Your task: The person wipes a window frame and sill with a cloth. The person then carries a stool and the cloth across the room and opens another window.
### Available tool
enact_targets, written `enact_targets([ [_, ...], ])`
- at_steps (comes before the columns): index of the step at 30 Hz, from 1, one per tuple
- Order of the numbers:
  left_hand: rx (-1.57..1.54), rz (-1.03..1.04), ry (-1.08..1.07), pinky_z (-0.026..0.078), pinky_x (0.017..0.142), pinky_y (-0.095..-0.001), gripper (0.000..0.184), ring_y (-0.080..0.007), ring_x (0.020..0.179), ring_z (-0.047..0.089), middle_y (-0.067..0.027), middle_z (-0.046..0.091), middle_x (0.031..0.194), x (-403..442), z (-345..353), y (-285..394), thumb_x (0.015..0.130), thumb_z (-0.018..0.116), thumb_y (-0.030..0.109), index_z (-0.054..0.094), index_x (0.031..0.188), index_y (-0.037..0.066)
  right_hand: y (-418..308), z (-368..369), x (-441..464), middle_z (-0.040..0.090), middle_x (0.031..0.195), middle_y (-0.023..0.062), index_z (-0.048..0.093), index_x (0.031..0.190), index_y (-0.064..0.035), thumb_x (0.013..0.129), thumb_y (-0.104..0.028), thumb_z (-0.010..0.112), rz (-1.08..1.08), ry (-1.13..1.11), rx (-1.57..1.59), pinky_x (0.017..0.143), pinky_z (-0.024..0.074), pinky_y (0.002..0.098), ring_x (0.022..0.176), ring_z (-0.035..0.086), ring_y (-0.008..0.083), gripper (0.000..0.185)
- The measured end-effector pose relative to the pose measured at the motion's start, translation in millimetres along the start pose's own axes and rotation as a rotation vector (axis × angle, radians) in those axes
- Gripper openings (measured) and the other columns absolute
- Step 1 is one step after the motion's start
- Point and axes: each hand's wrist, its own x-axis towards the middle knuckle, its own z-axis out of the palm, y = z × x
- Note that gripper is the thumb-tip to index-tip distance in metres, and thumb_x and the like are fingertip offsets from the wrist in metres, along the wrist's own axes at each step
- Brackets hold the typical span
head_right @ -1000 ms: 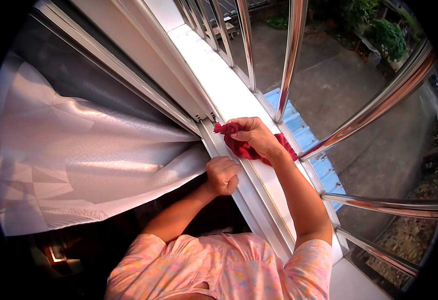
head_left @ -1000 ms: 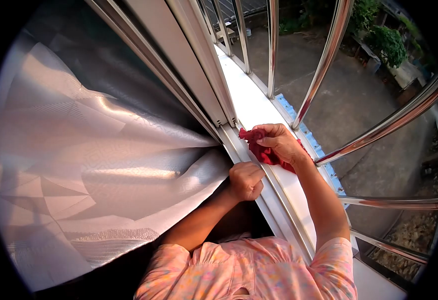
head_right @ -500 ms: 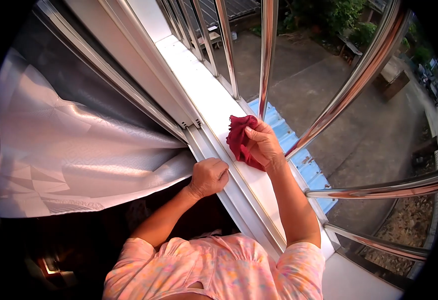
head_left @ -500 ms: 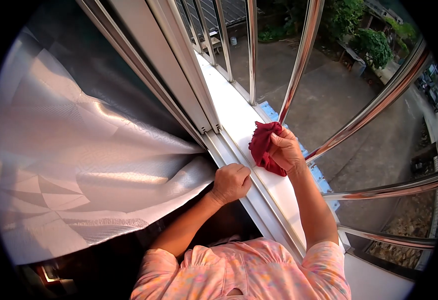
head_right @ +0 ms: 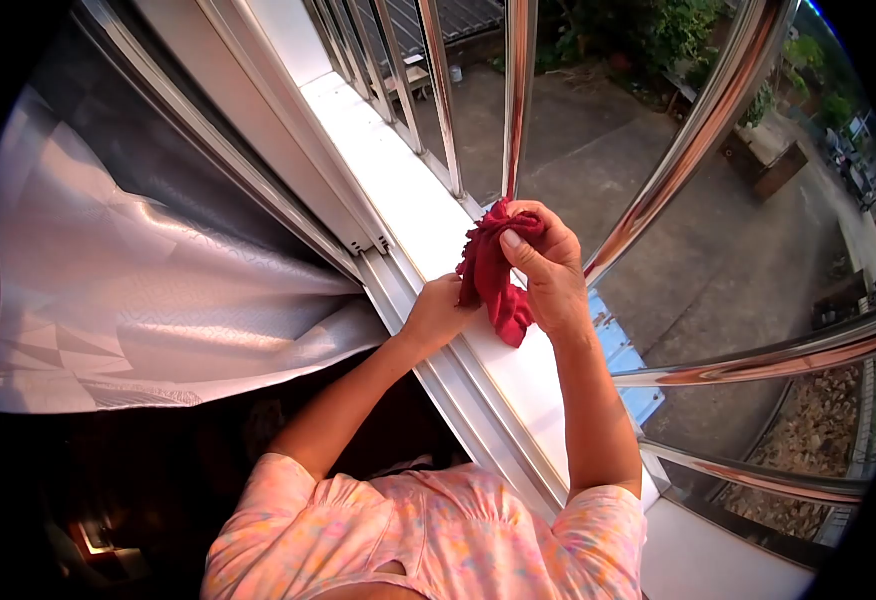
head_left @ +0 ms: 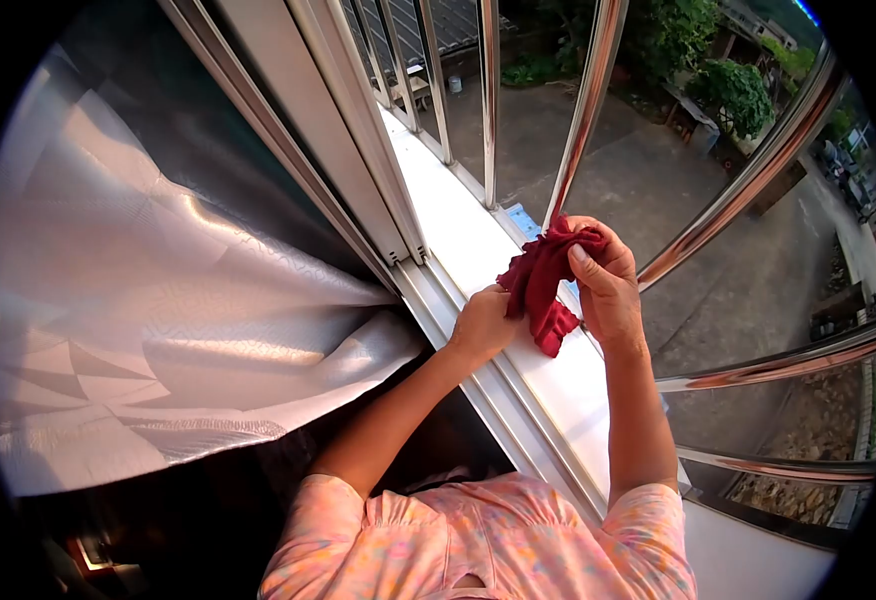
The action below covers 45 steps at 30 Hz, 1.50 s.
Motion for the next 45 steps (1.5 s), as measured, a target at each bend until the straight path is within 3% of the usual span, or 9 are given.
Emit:
enact_targets([
  [4, -0.011, 0.006, -0.009, 0.047, 0.067, -0.0351, 0.02, -0.0293, 0.072, 0.06, -0.0196, 0.059, 0.077, 3.9, -13.5, -5.2, 0.075, 0.062, 0.015, 0.065, 0.083, -0.003, -14.2, 0.9, -9.2, 0.06, 0.093, 0.0038, 0.054, 0.105, -0.0018, 0.086, -0.007, 0.06, 0.009, 0.021, -0.123, 0.082, 0.0479, 0.0262, 0.089, 0.059, 0.0119, 0.02],
  [6, -0.21, -0.22, -0.102, 0.044, 0.051, -0.023, 0.024, -0.0089, 0.061, 0.054, -0.0024, 0.057, 0.076, 4.7, -23.2, -9.8, 0.08, 0.06, 0.012, 0.063, 0.1, -0.002, -10.8, 6.4, -15.3, 0.059, 0.095, 0.0061, 0.054, 0.101, -0.0005, 0.087, -0.005, 0.058, 0.002, 0.042, -0.072, 0.084, 0.0479, 0.0286, 0.091, 0.06, 0.0158, 0.016],
  [11, -0.345, -0.299, -0.18, 0.05, 0.071, -0.0315, 0.042, -0.0199, 0.07, 0.061, -0.0086, 0.062, 0.084, -3.8, -26.0, 0.6, 0.077, 0.059, 0.01, 0.055, 0.117, -0.003, -5.1, 2.6, -17.5, 0.058, 0.088, 0.0061, 0.051, 0.096, -0.002, 0.087, -0.005, 0.057, 0.027, 0.018, -0.025, 0.077, 0.0506, 0.0287, 0.083, 0.061, 0.016, 0.011],
  [17, -0.274, -0.108, -0.4, 0.05, 0.076, -0.0322, 0.024, -0.024, 0.077, 0.063, -0.013, 0.064, 0.084, -11.4, -0.4, 24.9, 0.076, 0.059, 0.001, 0.063, 0.1, 0.0, -16.9, 4.9, -24.4, 0.055, 0.078, 0.0033, 0.05, 0.093, -0.0028, 0.086, -0.007, 0.06, 0.085, 0.088, -0.087, 0.058, 0.0449, 0.0205, 0.064, 0.053, 0.0088, 0.012],
  [19, 0.037, 0.46, -0.065, 0.05, 0.066, -0.0318, 0.02, -0.0267, 0.072, 0.06, -0.0129, 0.062, 0.076, -11.7, 9.1, 13.2, 0.08, 0.056, -0.001, 0.062, 0.099, 0.0, -33.6, 6.1, -31.1, 0.053, 0.076, 0.0019, 0.051, 0.09, -0.0025, 0.083, -0.005, 0.061, 0.09, 0.067, -0.404, 0.057, 0.0406, 0.0189, 0.064, 0.049, 0.0069, 0.013],
  [27, 0.181, 0.799, 0.497, 0.053, 0.061, -0.0304, 0.034, -0.0263, 0.071, 0.062, -0.0122, 0.063, 0.084, 1.0, -27.9, 72.3, 0.072, 0.065, -0.004, 0.062, 0.106, -0.001, -75.0, 39.7, -51.7, 0.054, 0.077, 0.0055, 0.05, 0.09, -0.0011, 0.071, 0.0, 0.054, -0.363, -0.005, -0.674, 0.062, 0.0387, 0.0207, 0.066, 0.045, 0.008, 0.02],
  [30, 0.36, 0.887, 0.411, 0.049, 0.057, -0.0323, 0.037, -0.0231, 0.069, 0.057, -0.0083, 0.058, 0.082, -18.1, -36.3, 57.1, 0.067, 0.063, -0.001, 0.064, 0.104, 0.001, -55.3, 38.8, -51.8, 0.054, 0.076, 0.0063, 0.044, 0.103, 0.0011, 0.076, -0.002, 0.051, 0.215, 0.067, -0.581, 0.062, 0.0413, 0.0234, 0.066, 0.047, 0.0112, 0.028],
  [36, 0.378, 0.497, 0.16, 0.049, 0.054, -0.0339, 0.019, -0.0232, 0.067, 0.056, -0.0058, 0.058, 0.071, -58.7, -25.8, -4.2, 0.066, 0.059, 0.001, 0.066, 0.083, 0.004, 70.8, -30.5, -72.9, 0.063, 0.077, 0.0239, 0.039, 0.119, 0.0036, 0.091, -0.029, 0.049, 0.366, -0.117, -1.405, 0.062, 0.0482, 0.0463, 0.073, 0.062, 0.0415, 0.045],
  [45, 0.787, 0.284, 0.242, 0.046, 0.07, -0.0373, 0.011, -0.0267, 0.082, 0.054, -0.0071, 0.061, 0.078, 1.0, -28.3, -5.5, 0.074, 0.064, 0.017, 0.064, 0.073, 0.006, 84.7, -21.6, -61.7, 0.063, 0.084, 0.0199, 0.043, 0.118, 0.0009, 0.088, -0.017, 0.049, 0.193, -0.141, -1.693, 0.064, 0.0484, 0.0427, 0.078, 0.061, 0.0348, 0.036],
])
